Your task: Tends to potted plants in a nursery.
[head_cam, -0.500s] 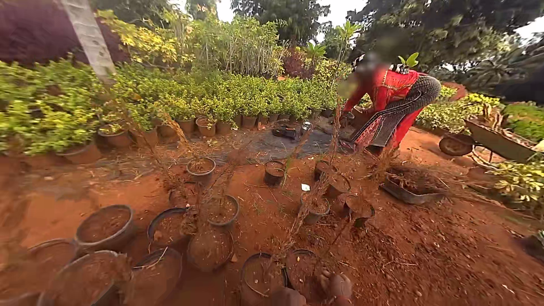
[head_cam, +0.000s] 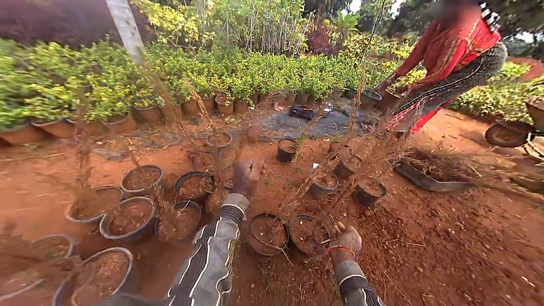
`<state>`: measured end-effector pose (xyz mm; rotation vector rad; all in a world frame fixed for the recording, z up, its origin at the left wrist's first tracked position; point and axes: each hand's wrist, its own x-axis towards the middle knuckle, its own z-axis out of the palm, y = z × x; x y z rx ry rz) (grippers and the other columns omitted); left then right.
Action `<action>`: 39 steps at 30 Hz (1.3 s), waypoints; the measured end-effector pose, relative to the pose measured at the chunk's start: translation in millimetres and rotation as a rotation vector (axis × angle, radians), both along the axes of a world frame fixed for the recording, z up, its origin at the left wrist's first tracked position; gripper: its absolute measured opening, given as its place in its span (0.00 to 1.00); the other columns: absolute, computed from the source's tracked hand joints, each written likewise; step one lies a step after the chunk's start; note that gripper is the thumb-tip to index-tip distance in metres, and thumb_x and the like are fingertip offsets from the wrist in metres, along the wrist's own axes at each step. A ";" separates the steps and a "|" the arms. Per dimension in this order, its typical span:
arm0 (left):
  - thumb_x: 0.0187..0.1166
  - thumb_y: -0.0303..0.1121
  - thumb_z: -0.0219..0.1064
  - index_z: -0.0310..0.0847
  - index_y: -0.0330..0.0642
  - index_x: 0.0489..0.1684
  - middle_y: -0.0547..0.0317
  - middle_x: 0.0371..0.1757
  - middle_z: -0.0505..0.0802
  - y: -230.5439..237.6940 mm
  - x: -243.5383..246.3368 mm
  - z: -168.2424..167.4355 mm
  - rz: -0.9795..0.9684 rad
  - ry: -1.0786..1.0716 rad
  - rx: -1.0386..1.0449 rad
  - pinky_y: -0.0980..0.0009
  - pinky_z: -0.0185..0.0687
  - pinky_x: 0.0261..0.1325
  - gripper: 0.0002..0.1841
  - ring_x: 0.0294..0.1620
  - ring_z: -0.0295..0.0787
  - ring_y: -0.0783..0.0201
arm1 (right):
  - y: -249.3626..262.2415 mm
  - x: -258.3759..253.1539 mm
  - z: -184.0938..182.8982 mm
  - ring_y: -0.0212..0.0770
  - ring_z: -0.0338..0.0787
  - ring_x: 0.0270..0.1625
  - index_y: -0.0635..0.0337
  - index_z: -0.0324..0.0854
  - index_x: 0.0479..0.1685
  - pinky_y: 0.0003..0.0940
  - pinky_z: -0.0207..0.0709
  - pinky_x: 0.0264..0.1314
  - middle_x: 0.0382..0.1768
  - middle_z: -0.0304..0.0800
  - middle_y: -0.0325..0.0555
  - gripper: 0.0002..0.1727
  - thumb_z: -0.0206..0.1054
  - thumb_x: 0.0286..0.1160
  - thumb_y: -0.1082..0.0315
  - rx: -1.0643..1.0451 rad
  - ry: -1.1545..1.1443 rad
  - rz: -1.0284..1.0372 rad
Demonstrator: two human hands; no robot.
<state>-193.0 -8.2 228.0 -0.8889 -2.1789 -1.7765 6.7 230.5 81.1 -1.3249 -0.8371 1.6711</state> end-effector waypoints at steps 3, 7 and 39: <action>0.91 0.38 0.52 0.88 0.32 0.34 0.50 0.29 0.93 11.0 -5.7 56.4 -0.196 0.027 -0.290 0.54 0.89 0.44 0.22 0.30 0.91 0.58 | -6.7 -2.6 15.4 0.40 0.85 0.28 0.57 0.63 0.77 0.33 0.76 0.24 0.46 0.86 0.54 0.21 0.44 0.95 0.57 -0.006 0.072 0.011; 0.91 0.39 0.60 0.90 0.33 0.50 0.43 0.47 0.94 25.1 -2.7 128.8 -0.482 0.008 -1.038 0.47 0.86 0.57 0.18 0.45 0.92 0.49 | -11.5 0.7 36.8 0.39 0.84 0.26 0.55 0.65 0.77 0.33 0.74 0.23 0.45 0.87 0.53 0.22 0.44 0.95 0.55 -0.030 0.152 -0.026; 0.85 0.30 0.64 0.90 0.41 0.59 0.53 0.53 0.96 -285.9 126.7 55.6 -1.002 -0.375 -1.040 0.57 0.85 0.65 0.12 0.54 0.93 0.61 | -80.8 -1.5 147.7 0.32 0.78 0.20 0.51 0.70 0.65 0.26 0.71 0.19 0.35 0.83 0.42 0.15 0.47 0.93 0.56 0.039 0.497 -0.028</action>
